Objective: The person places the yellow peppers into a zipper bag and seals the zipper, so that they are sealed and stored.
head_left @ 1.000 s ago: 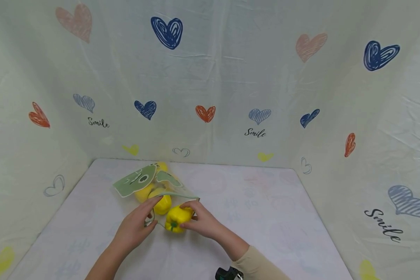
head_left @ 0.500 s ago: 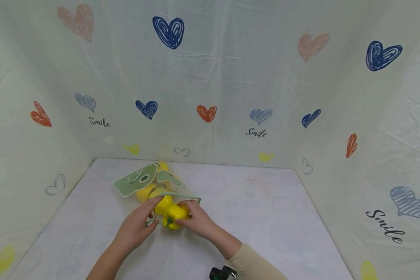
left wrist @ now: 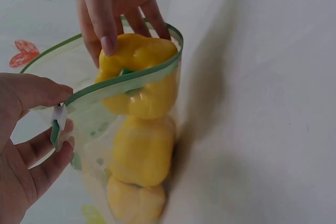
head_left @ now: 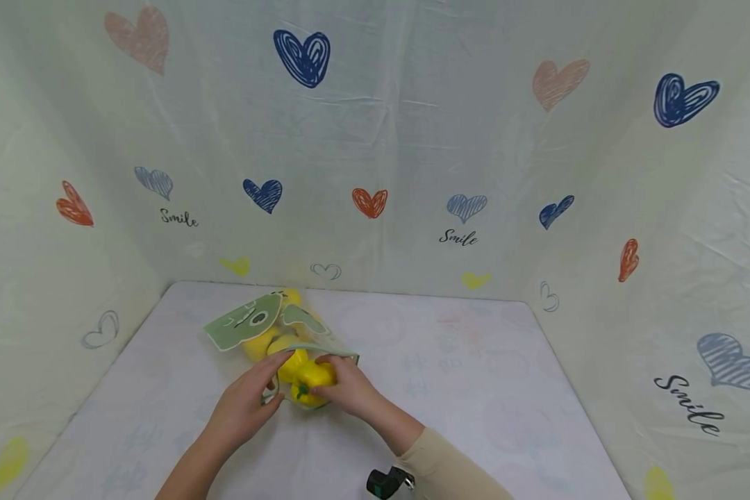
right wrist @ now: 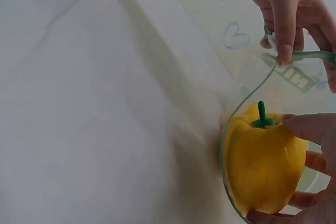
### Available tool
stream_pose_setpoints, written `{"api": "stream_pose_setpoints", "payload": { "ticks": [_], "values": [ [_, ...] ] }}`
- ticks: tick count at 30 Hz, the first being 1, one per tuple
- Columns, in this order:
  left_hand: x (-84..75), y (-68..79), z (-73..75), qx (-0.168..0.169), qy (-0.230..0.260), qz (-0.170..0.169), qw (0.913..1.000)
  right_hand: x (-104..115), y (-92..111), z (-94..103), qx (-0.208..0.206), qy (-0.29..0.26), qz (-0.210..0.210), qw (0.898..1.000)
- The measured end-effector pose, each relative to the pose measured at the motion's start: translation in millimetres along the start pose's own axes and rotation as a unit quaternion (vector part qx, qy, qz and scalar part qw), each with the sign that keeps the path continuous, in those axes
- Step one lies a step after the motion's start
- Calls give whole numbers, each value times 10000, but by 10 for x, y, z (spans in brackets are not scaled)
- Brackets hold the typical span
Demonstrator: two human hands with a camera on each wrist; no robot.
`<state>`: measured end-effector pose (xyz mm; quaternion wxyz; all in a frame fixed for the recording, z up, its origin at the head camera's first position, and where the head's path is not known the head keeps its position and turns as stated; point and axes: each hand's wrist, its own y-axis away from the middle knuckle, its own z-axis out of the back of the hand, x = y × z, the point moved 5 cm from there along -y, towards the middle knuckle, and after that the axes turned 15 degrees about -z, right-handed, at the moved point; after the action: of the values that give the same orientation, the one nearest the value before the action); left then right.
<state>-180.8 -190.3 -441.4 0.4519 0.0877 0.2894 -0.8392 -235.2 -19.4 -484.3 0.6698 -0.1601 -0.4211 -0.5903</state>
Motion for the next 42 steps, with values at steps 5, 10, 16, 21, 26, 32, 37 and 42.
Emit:
{"api": "stream_pose_setpoints", "payload": {
  "ticks": [5,10,16,21,26,32,37,42],
  "values": [
    [-1,3,-11,16,-20,18,10000,20,-29,-10,2,75,-55,10000],
    [-2,7,-22,32,22,36,10000,30,-61,-25,-13,193,-176,9997],
    [-5,3,-25,5,-1,20,10000,43,-87,-36,18,126,-177,9998],
    [-10,1,-26,-8,-67,18,10000,44,-120,-62,1,62,-80,9999],
    [-16,-1,-27,-32,-91,-29,9999,34,-167,-94,-15,6,-114,9999],
    [-13,8,-35,-95,-93,-78,9999,41,-207,-121,-46,-54,-176,9998],
    [-8,11,-37,-157,-151,-145,9997,56,-249,-136,-95,-87,-148,9998],
    [-4,5,-46,-129,-124,-114,9998,79,-289,-142,-143,-72,-104,9998]
  ]
}}
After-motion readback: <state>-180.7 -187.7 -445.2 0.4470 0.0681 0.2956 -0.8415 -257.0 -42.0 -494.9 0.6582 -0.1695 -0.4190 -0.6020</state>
